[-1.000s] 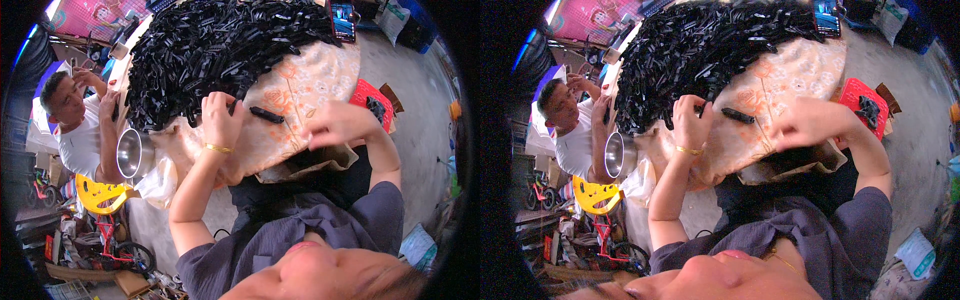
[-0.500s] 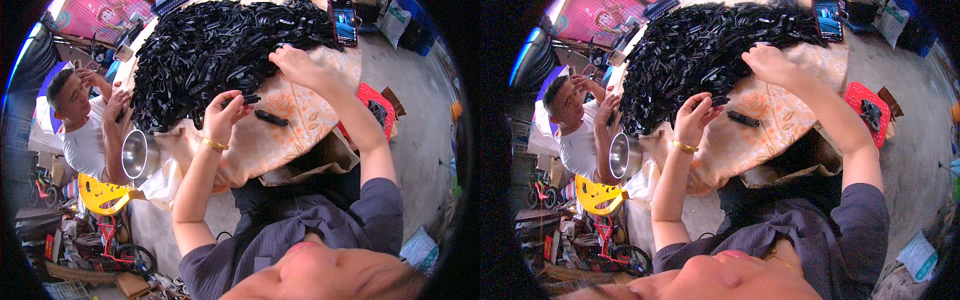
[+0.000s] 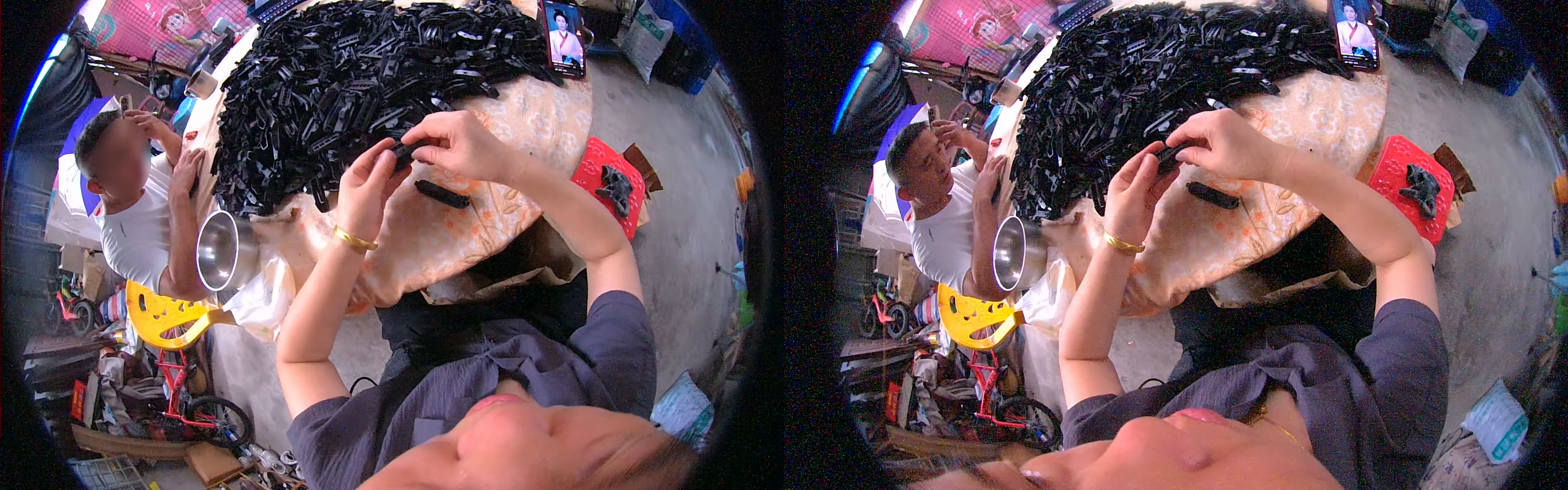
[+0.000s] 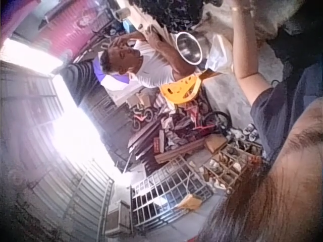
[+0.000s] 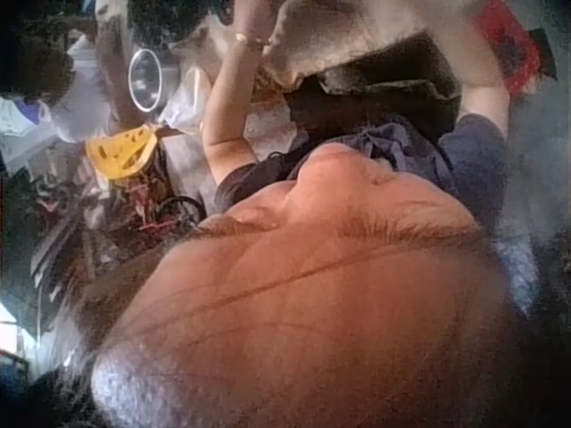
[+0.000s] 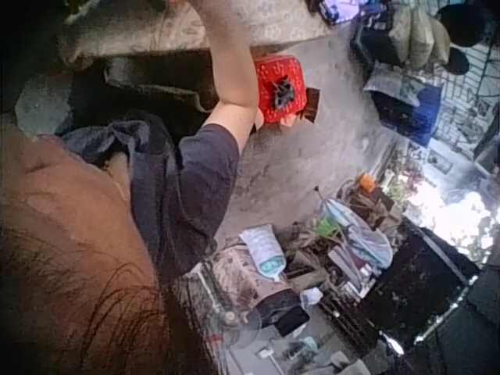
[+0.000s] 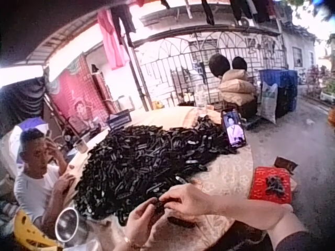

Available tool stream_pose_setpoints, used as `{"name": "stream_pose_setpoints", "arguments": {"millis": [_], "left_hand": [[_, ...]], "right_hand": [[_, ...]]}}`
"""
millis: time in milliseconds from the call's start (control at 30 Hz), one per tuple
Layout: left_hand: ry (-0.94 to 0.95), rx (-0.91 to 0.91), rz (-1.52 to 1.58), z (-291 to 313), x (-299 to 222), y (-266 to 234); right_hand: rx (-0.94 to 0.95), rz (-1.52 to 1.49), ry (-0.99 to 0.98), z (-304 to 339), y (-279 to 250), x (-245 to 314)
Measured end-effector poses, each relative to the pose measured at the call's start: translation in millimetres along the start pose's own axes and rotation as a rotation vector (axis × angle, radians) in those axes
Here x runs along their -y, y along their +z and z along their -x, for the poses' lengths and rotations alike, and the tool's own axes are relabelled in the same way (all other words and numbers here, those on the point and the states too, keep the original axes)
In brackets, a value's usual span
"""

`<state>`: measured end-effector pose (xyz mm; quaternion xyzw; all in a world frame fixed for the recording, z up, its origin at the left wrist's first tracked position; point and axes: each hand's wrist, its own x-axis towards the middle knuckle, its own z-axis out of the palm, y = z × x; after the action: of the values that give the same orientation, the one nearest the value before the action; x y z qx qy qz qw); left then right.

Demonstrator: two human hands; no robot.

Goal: The person assembles plastic clips by picking components from a pile, fitting the pieces together by hand, and placing the assembled clips onto a stack on the table.

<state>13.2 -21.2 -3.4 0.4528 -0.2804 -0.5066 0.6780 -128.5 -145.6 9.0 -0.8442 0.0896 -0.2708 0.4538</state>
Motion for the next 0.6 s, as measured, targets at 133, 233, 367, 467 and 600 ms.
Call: {"name": "stream_pose_setpoints", "arguments": {"millis": [133,233,367,467,600], "left_hand": [[0.082,-0.047,-0.149,1.4,0.2,1.4],[0.14,-0.105,-0.21,2.8,-0.5,3.1],[0.305,-0.045,-0.413,8.2,-2.1,8.4],[0.415,-0.038,-0.671,11.9,-2.8,8.0],[0.458,-0.045,-0.865,16.0,-5.3,11.2]], "right_hand": [[-0.164,0.2,-0.294,2.6,12.0,-7.2],[-0.181,0.289,-0.302,5.1,11.1,-2.1],[-0.339,0.34,-0.445,-1.3,4.8,-0.4],[-0.02,0.175,-0.231,3.4,-3.0,-2.8],[0.014,0.108,-0.15,7.6,-5.8,0.2]]}}
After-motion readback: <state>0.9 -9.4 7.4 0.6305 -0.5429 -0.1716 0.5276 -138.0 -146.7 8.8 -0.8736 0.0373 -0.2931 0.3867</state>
